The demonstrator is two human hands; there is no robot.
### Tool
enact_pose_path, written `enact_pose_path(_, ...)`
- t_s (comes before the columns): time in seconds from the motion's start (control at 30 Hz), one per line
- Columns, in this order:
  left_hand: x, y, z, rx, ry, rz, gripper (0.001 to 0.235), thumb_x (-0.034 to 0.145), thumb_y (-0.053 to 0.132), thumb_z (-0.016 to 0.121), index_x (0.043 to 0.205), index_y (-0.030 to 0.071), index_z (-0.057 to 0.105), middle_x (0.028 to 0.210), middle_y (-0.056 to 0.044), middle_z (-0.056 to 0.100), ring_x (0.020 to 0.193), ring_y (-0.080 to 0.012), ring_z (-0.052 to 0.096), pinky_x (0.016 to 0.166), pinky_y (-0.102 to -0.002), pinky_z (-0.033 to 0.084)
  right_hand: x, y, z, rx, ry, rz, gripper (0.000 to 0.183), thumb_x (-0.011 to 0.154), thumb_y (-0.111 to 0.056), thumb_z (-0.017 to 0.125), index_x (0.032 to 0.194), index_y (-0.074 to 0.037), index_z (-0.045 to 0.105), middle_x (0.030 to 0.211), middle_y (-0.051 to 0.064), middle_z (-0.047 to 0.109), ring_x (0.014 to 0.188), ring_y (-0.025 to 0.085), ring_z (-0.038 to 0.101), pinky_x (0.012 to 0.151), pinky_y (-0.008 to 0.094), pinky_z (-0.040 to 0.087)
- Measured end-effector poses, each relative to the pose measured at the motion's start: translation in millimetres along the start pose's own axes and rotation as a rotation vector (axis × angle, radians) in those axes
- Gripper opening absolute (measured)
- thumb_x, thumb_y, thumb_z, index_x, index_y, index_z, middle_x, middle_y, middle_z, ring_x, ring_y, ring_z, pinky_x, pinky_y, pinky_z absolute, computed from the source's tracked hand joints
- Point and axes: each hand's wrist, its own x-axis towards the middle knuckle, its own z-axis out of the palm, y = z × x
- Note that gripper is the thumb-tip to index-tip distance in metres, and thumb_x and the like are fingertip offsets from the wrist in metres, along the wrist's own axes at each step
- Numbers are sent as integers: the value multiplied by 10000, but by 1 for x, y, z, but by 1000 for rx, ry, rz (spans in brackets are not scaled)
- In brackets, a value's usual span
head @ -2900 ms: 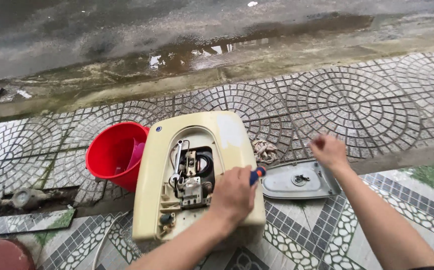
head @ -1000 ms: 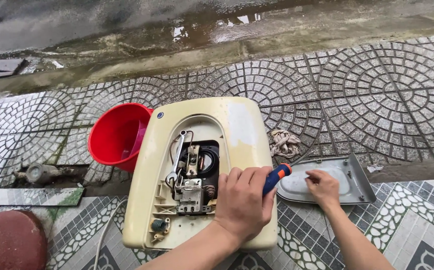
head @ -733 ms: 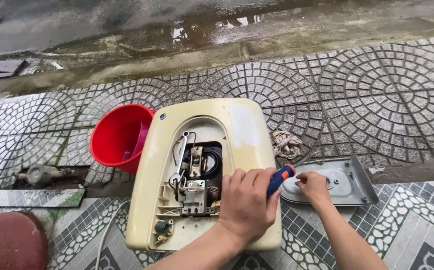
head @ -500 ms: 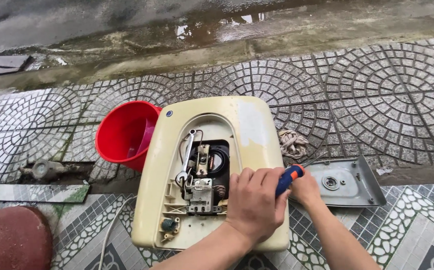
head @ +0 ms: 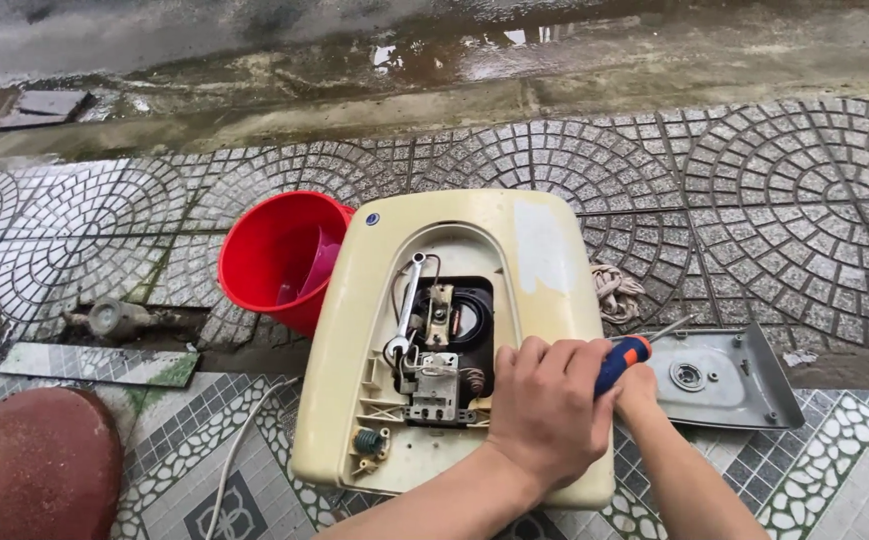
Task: Repairing the internal components of an appliance using a screwdriver and wrench on an outdoor sidewalk.
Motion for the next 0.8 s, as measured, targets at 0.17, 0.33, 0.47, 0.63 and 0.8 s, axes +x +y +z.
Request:
enact_pose_path(0.17,0,-3,1,-28,-26,-6,400,812,320,711,1177,158,688,977,-66,731,781,-332,570,659,-476,357,-26,-8,-28,450,184,-66,166,864,-177,463,714,-115,493,665,112,541,727,259,497,681,430,453)
enact_pose_path(0.33,10,-21,-11,-112,-173,23,373,891,381,642,1169,133,664,1030,-97,755,820,-350,644,687,-478,449,-71,-14,-96,588,497,-80,162,792,-272,716,923,-340,782,772,22,756,800,299,745,764,416,538)
enact_pose_path(0.47,33,-48,-48,-433,-163,-324,431,808,394,668,1181,178,655,890,-149,759,895,-407,748,762,-487,551,-133,-40,-172,1024,709,-313,217,873,-149,843,1074,-175,763,880,76,725,791,177,692,774,331,551)
enact_pose_path(0.63,67,-56,-151,-440,-49,-482,424,692,419,762,1062,220,703,907,-99,761,956,-340,755,863,-394,592,-243,-117,-252,1035,683,-598,219,881,-73,829,1091,-115,787,952,132,750,893,250,728,797,376,579)
enact_pose_path(0.8,63,-47,-226,-164,-81,-385,393,666,399,736,1013,224,676,766,-85,752,935,-370,743,851,-463,582,-305,-191,-261,1083,495,-837,163,814,-45,771,964,-97,811,831,143,778,810,262,772,741,373,608)
